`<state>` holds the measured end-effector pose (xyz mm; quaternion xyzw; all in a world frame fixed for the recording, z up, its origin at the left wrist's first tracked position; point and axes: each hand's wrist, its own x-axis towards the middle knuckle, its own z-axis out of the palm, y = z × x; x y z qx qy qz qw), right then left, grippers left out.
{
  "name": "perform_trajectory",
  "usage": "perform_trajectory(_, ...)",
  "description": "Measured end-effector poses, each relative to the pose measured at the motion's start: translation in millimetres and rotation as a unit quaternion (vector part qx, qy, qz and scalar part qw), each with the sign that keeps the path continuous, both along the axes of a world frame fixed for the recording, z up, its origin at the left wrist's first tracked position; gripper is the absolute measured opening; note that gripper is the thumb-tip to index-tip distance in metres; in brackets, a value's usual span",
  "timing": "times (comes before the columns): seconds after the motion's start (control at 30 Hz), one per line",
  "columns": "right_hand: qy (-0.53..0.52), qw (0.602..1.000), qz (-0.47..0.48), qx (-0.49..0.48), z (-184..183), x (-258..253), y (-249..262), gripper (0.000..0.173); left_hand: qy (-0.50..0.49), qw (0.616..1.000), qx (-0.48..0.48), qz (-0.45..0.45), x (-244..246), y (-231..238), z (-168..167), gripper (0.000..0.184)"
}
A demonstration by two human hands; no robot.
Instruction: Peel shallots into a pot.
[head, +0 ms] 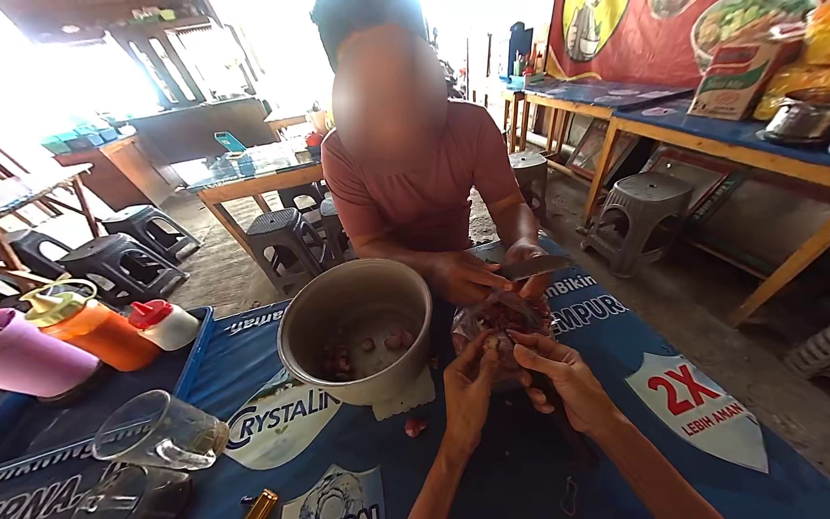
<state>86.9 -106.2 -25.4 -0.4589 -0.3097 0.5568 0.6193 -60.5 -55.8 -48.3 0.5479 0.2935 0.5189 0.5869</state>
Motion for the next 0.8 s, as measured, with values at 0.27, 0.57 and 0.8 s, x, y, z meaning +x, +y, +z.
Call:
perform_trajectory(0.27,-0.452,0.872,-0.153,0.11,-24,26,13,0.036,-0.009,0.999,-0.021,0.032,-5,9,0,0.029)
perform_trajectory(0.57,-0.508,0.857,-0.073,0.041,-27,26,13,0.034,0.018,0.999,-0.029,0.033,-5,7,1,0.029)
perform_trajectory(0.8,-0.474,0.876,-0.058,0.063,-29,26,16,0.055,0.015,0.999,-0.035,0.034,-6,8,1,0.028)
